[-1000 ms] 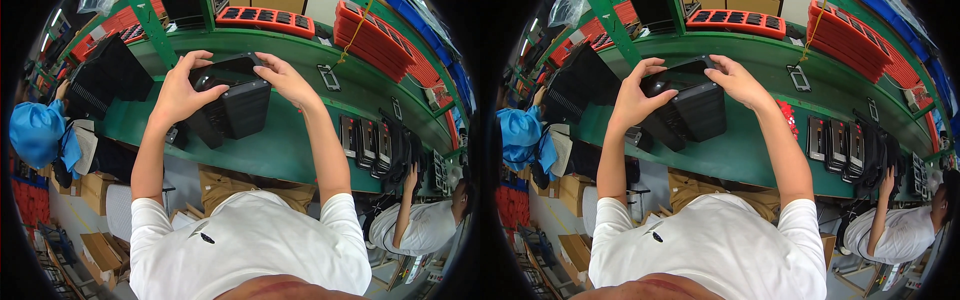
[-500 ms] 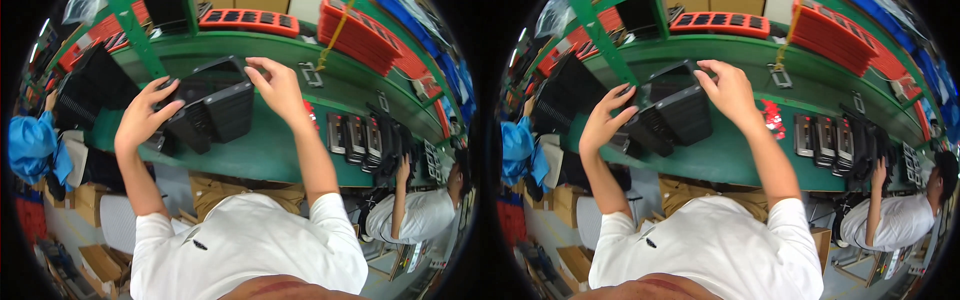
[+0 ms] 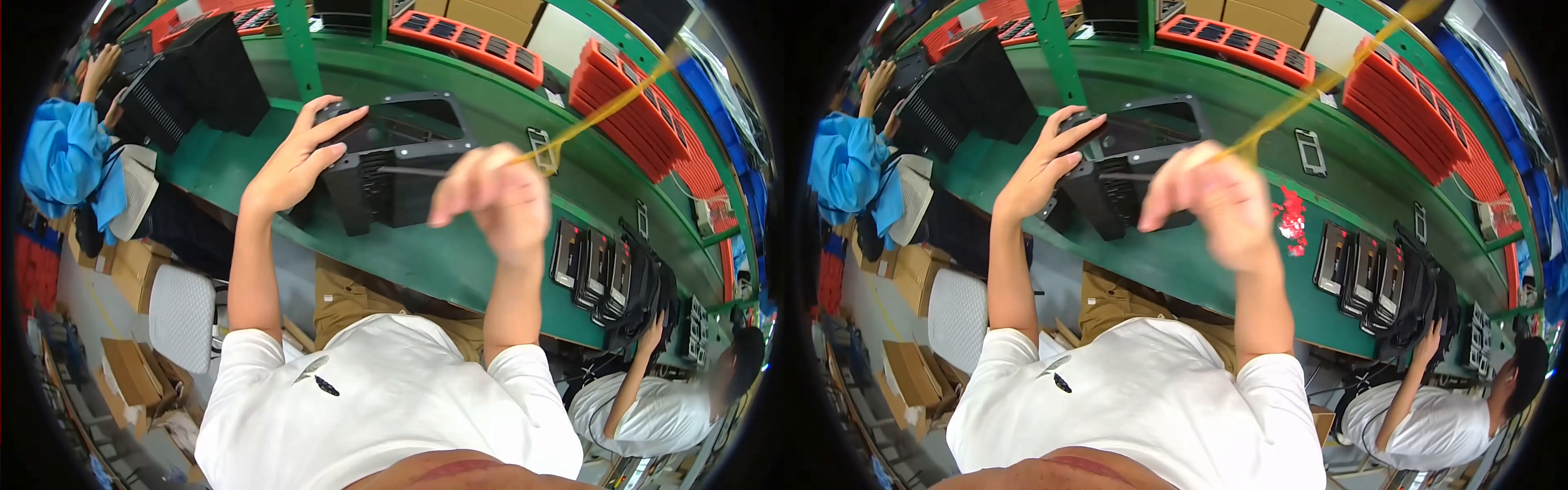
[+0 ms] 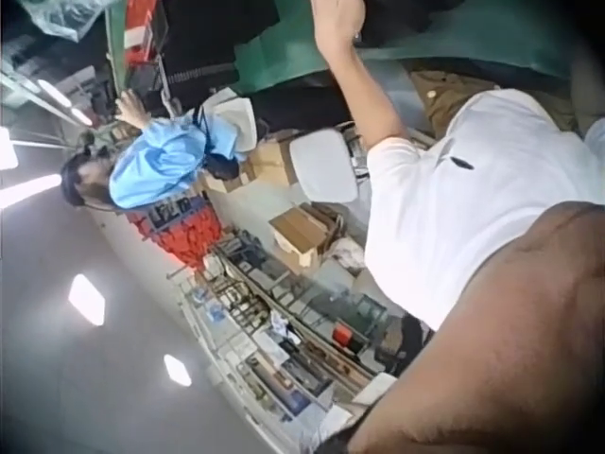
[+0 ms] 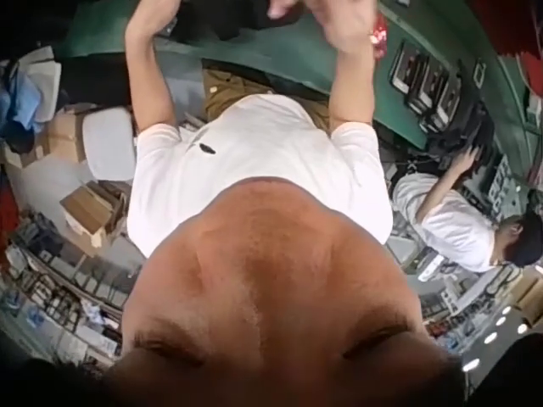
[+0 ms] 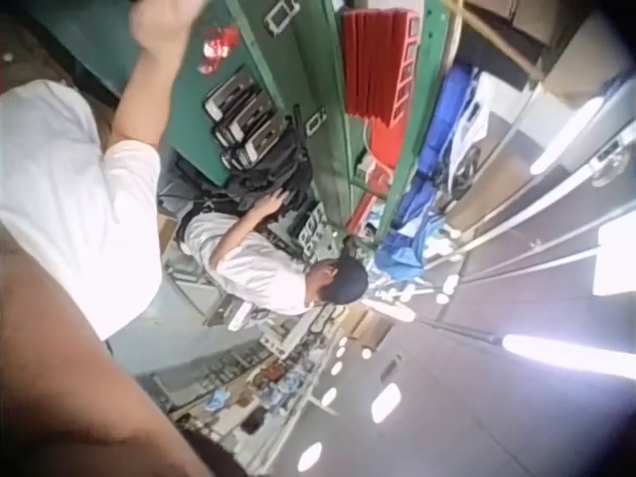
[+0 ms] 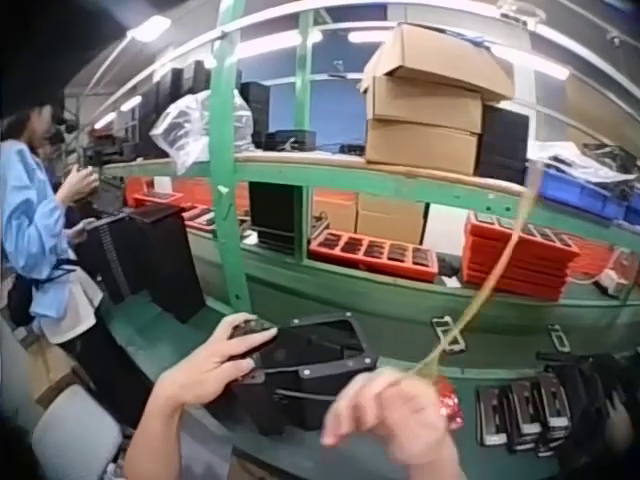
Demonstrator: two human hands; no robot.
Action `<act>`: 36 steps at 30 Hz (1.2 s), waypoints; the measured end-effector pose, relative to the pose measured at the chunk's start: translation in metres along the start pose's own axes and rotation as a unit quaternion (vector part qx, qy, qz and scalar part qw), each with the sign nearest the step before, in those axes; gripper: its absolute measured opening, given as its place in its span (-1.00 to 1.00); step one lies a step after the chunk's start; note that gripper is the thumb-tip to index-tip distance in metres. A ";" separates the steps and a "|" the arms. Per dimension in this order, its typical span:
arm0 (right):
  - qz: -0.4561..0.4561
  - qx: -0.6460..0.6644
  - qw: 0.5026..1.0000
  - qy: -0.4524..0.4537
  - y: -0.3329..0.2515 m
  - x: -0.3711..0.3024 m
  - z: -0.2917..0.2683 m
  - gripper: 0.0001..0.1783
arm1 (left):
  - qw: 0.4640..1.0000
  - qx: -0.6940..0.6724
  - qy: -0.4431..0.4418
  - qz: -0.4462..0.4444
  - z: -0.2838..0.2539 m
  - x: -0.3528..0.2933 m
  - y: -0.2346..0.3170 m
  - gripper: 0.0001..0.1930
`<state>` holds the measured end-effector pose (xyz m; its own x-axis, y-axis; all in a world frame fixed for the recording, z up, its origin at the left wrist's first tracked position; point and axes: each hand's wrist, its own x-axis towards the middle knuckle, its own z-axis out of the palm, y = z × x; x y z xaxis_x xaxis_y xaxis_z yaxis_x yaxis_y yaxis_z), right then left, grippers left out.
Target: Assembling components into black electronic device housings on a production line.
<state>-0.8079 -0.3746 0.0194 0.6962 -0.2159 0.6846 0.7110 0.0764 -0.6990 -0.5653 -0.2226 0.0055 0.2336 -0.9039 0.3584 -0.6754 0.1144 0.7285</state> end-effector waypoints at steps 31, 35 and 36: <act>0.088 -0.579 0.719 0.375 -0.028 -0.052 -0.152 -0.66 | 0.897 0.366 0.195 -0.152 0.014 -0.105 -0.099 -0.16; -0.096 -0.736 0.529 0.412 -0.024 -0.032 -0.135 -0.74 | 0.906 0.330 0.175 -0.199 0.014 -0.108 -0.100 -0.14; -0.185 -0.753 0.518 0.360 -0.020 -0.029 -0.132 -0.75 | 0.907 0.330 0.175 -0.195 0.016 -0.105 -0.100 -0.14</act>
<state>-0.8552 -0.4985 -0.0135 -0.0637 -0.2936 0.9538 -0.4795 -0.8292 -0.2873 -0.5330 -0.1460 -0.1140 0.6748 -0.6232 0.3953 -0.7379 -0.5620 0.3737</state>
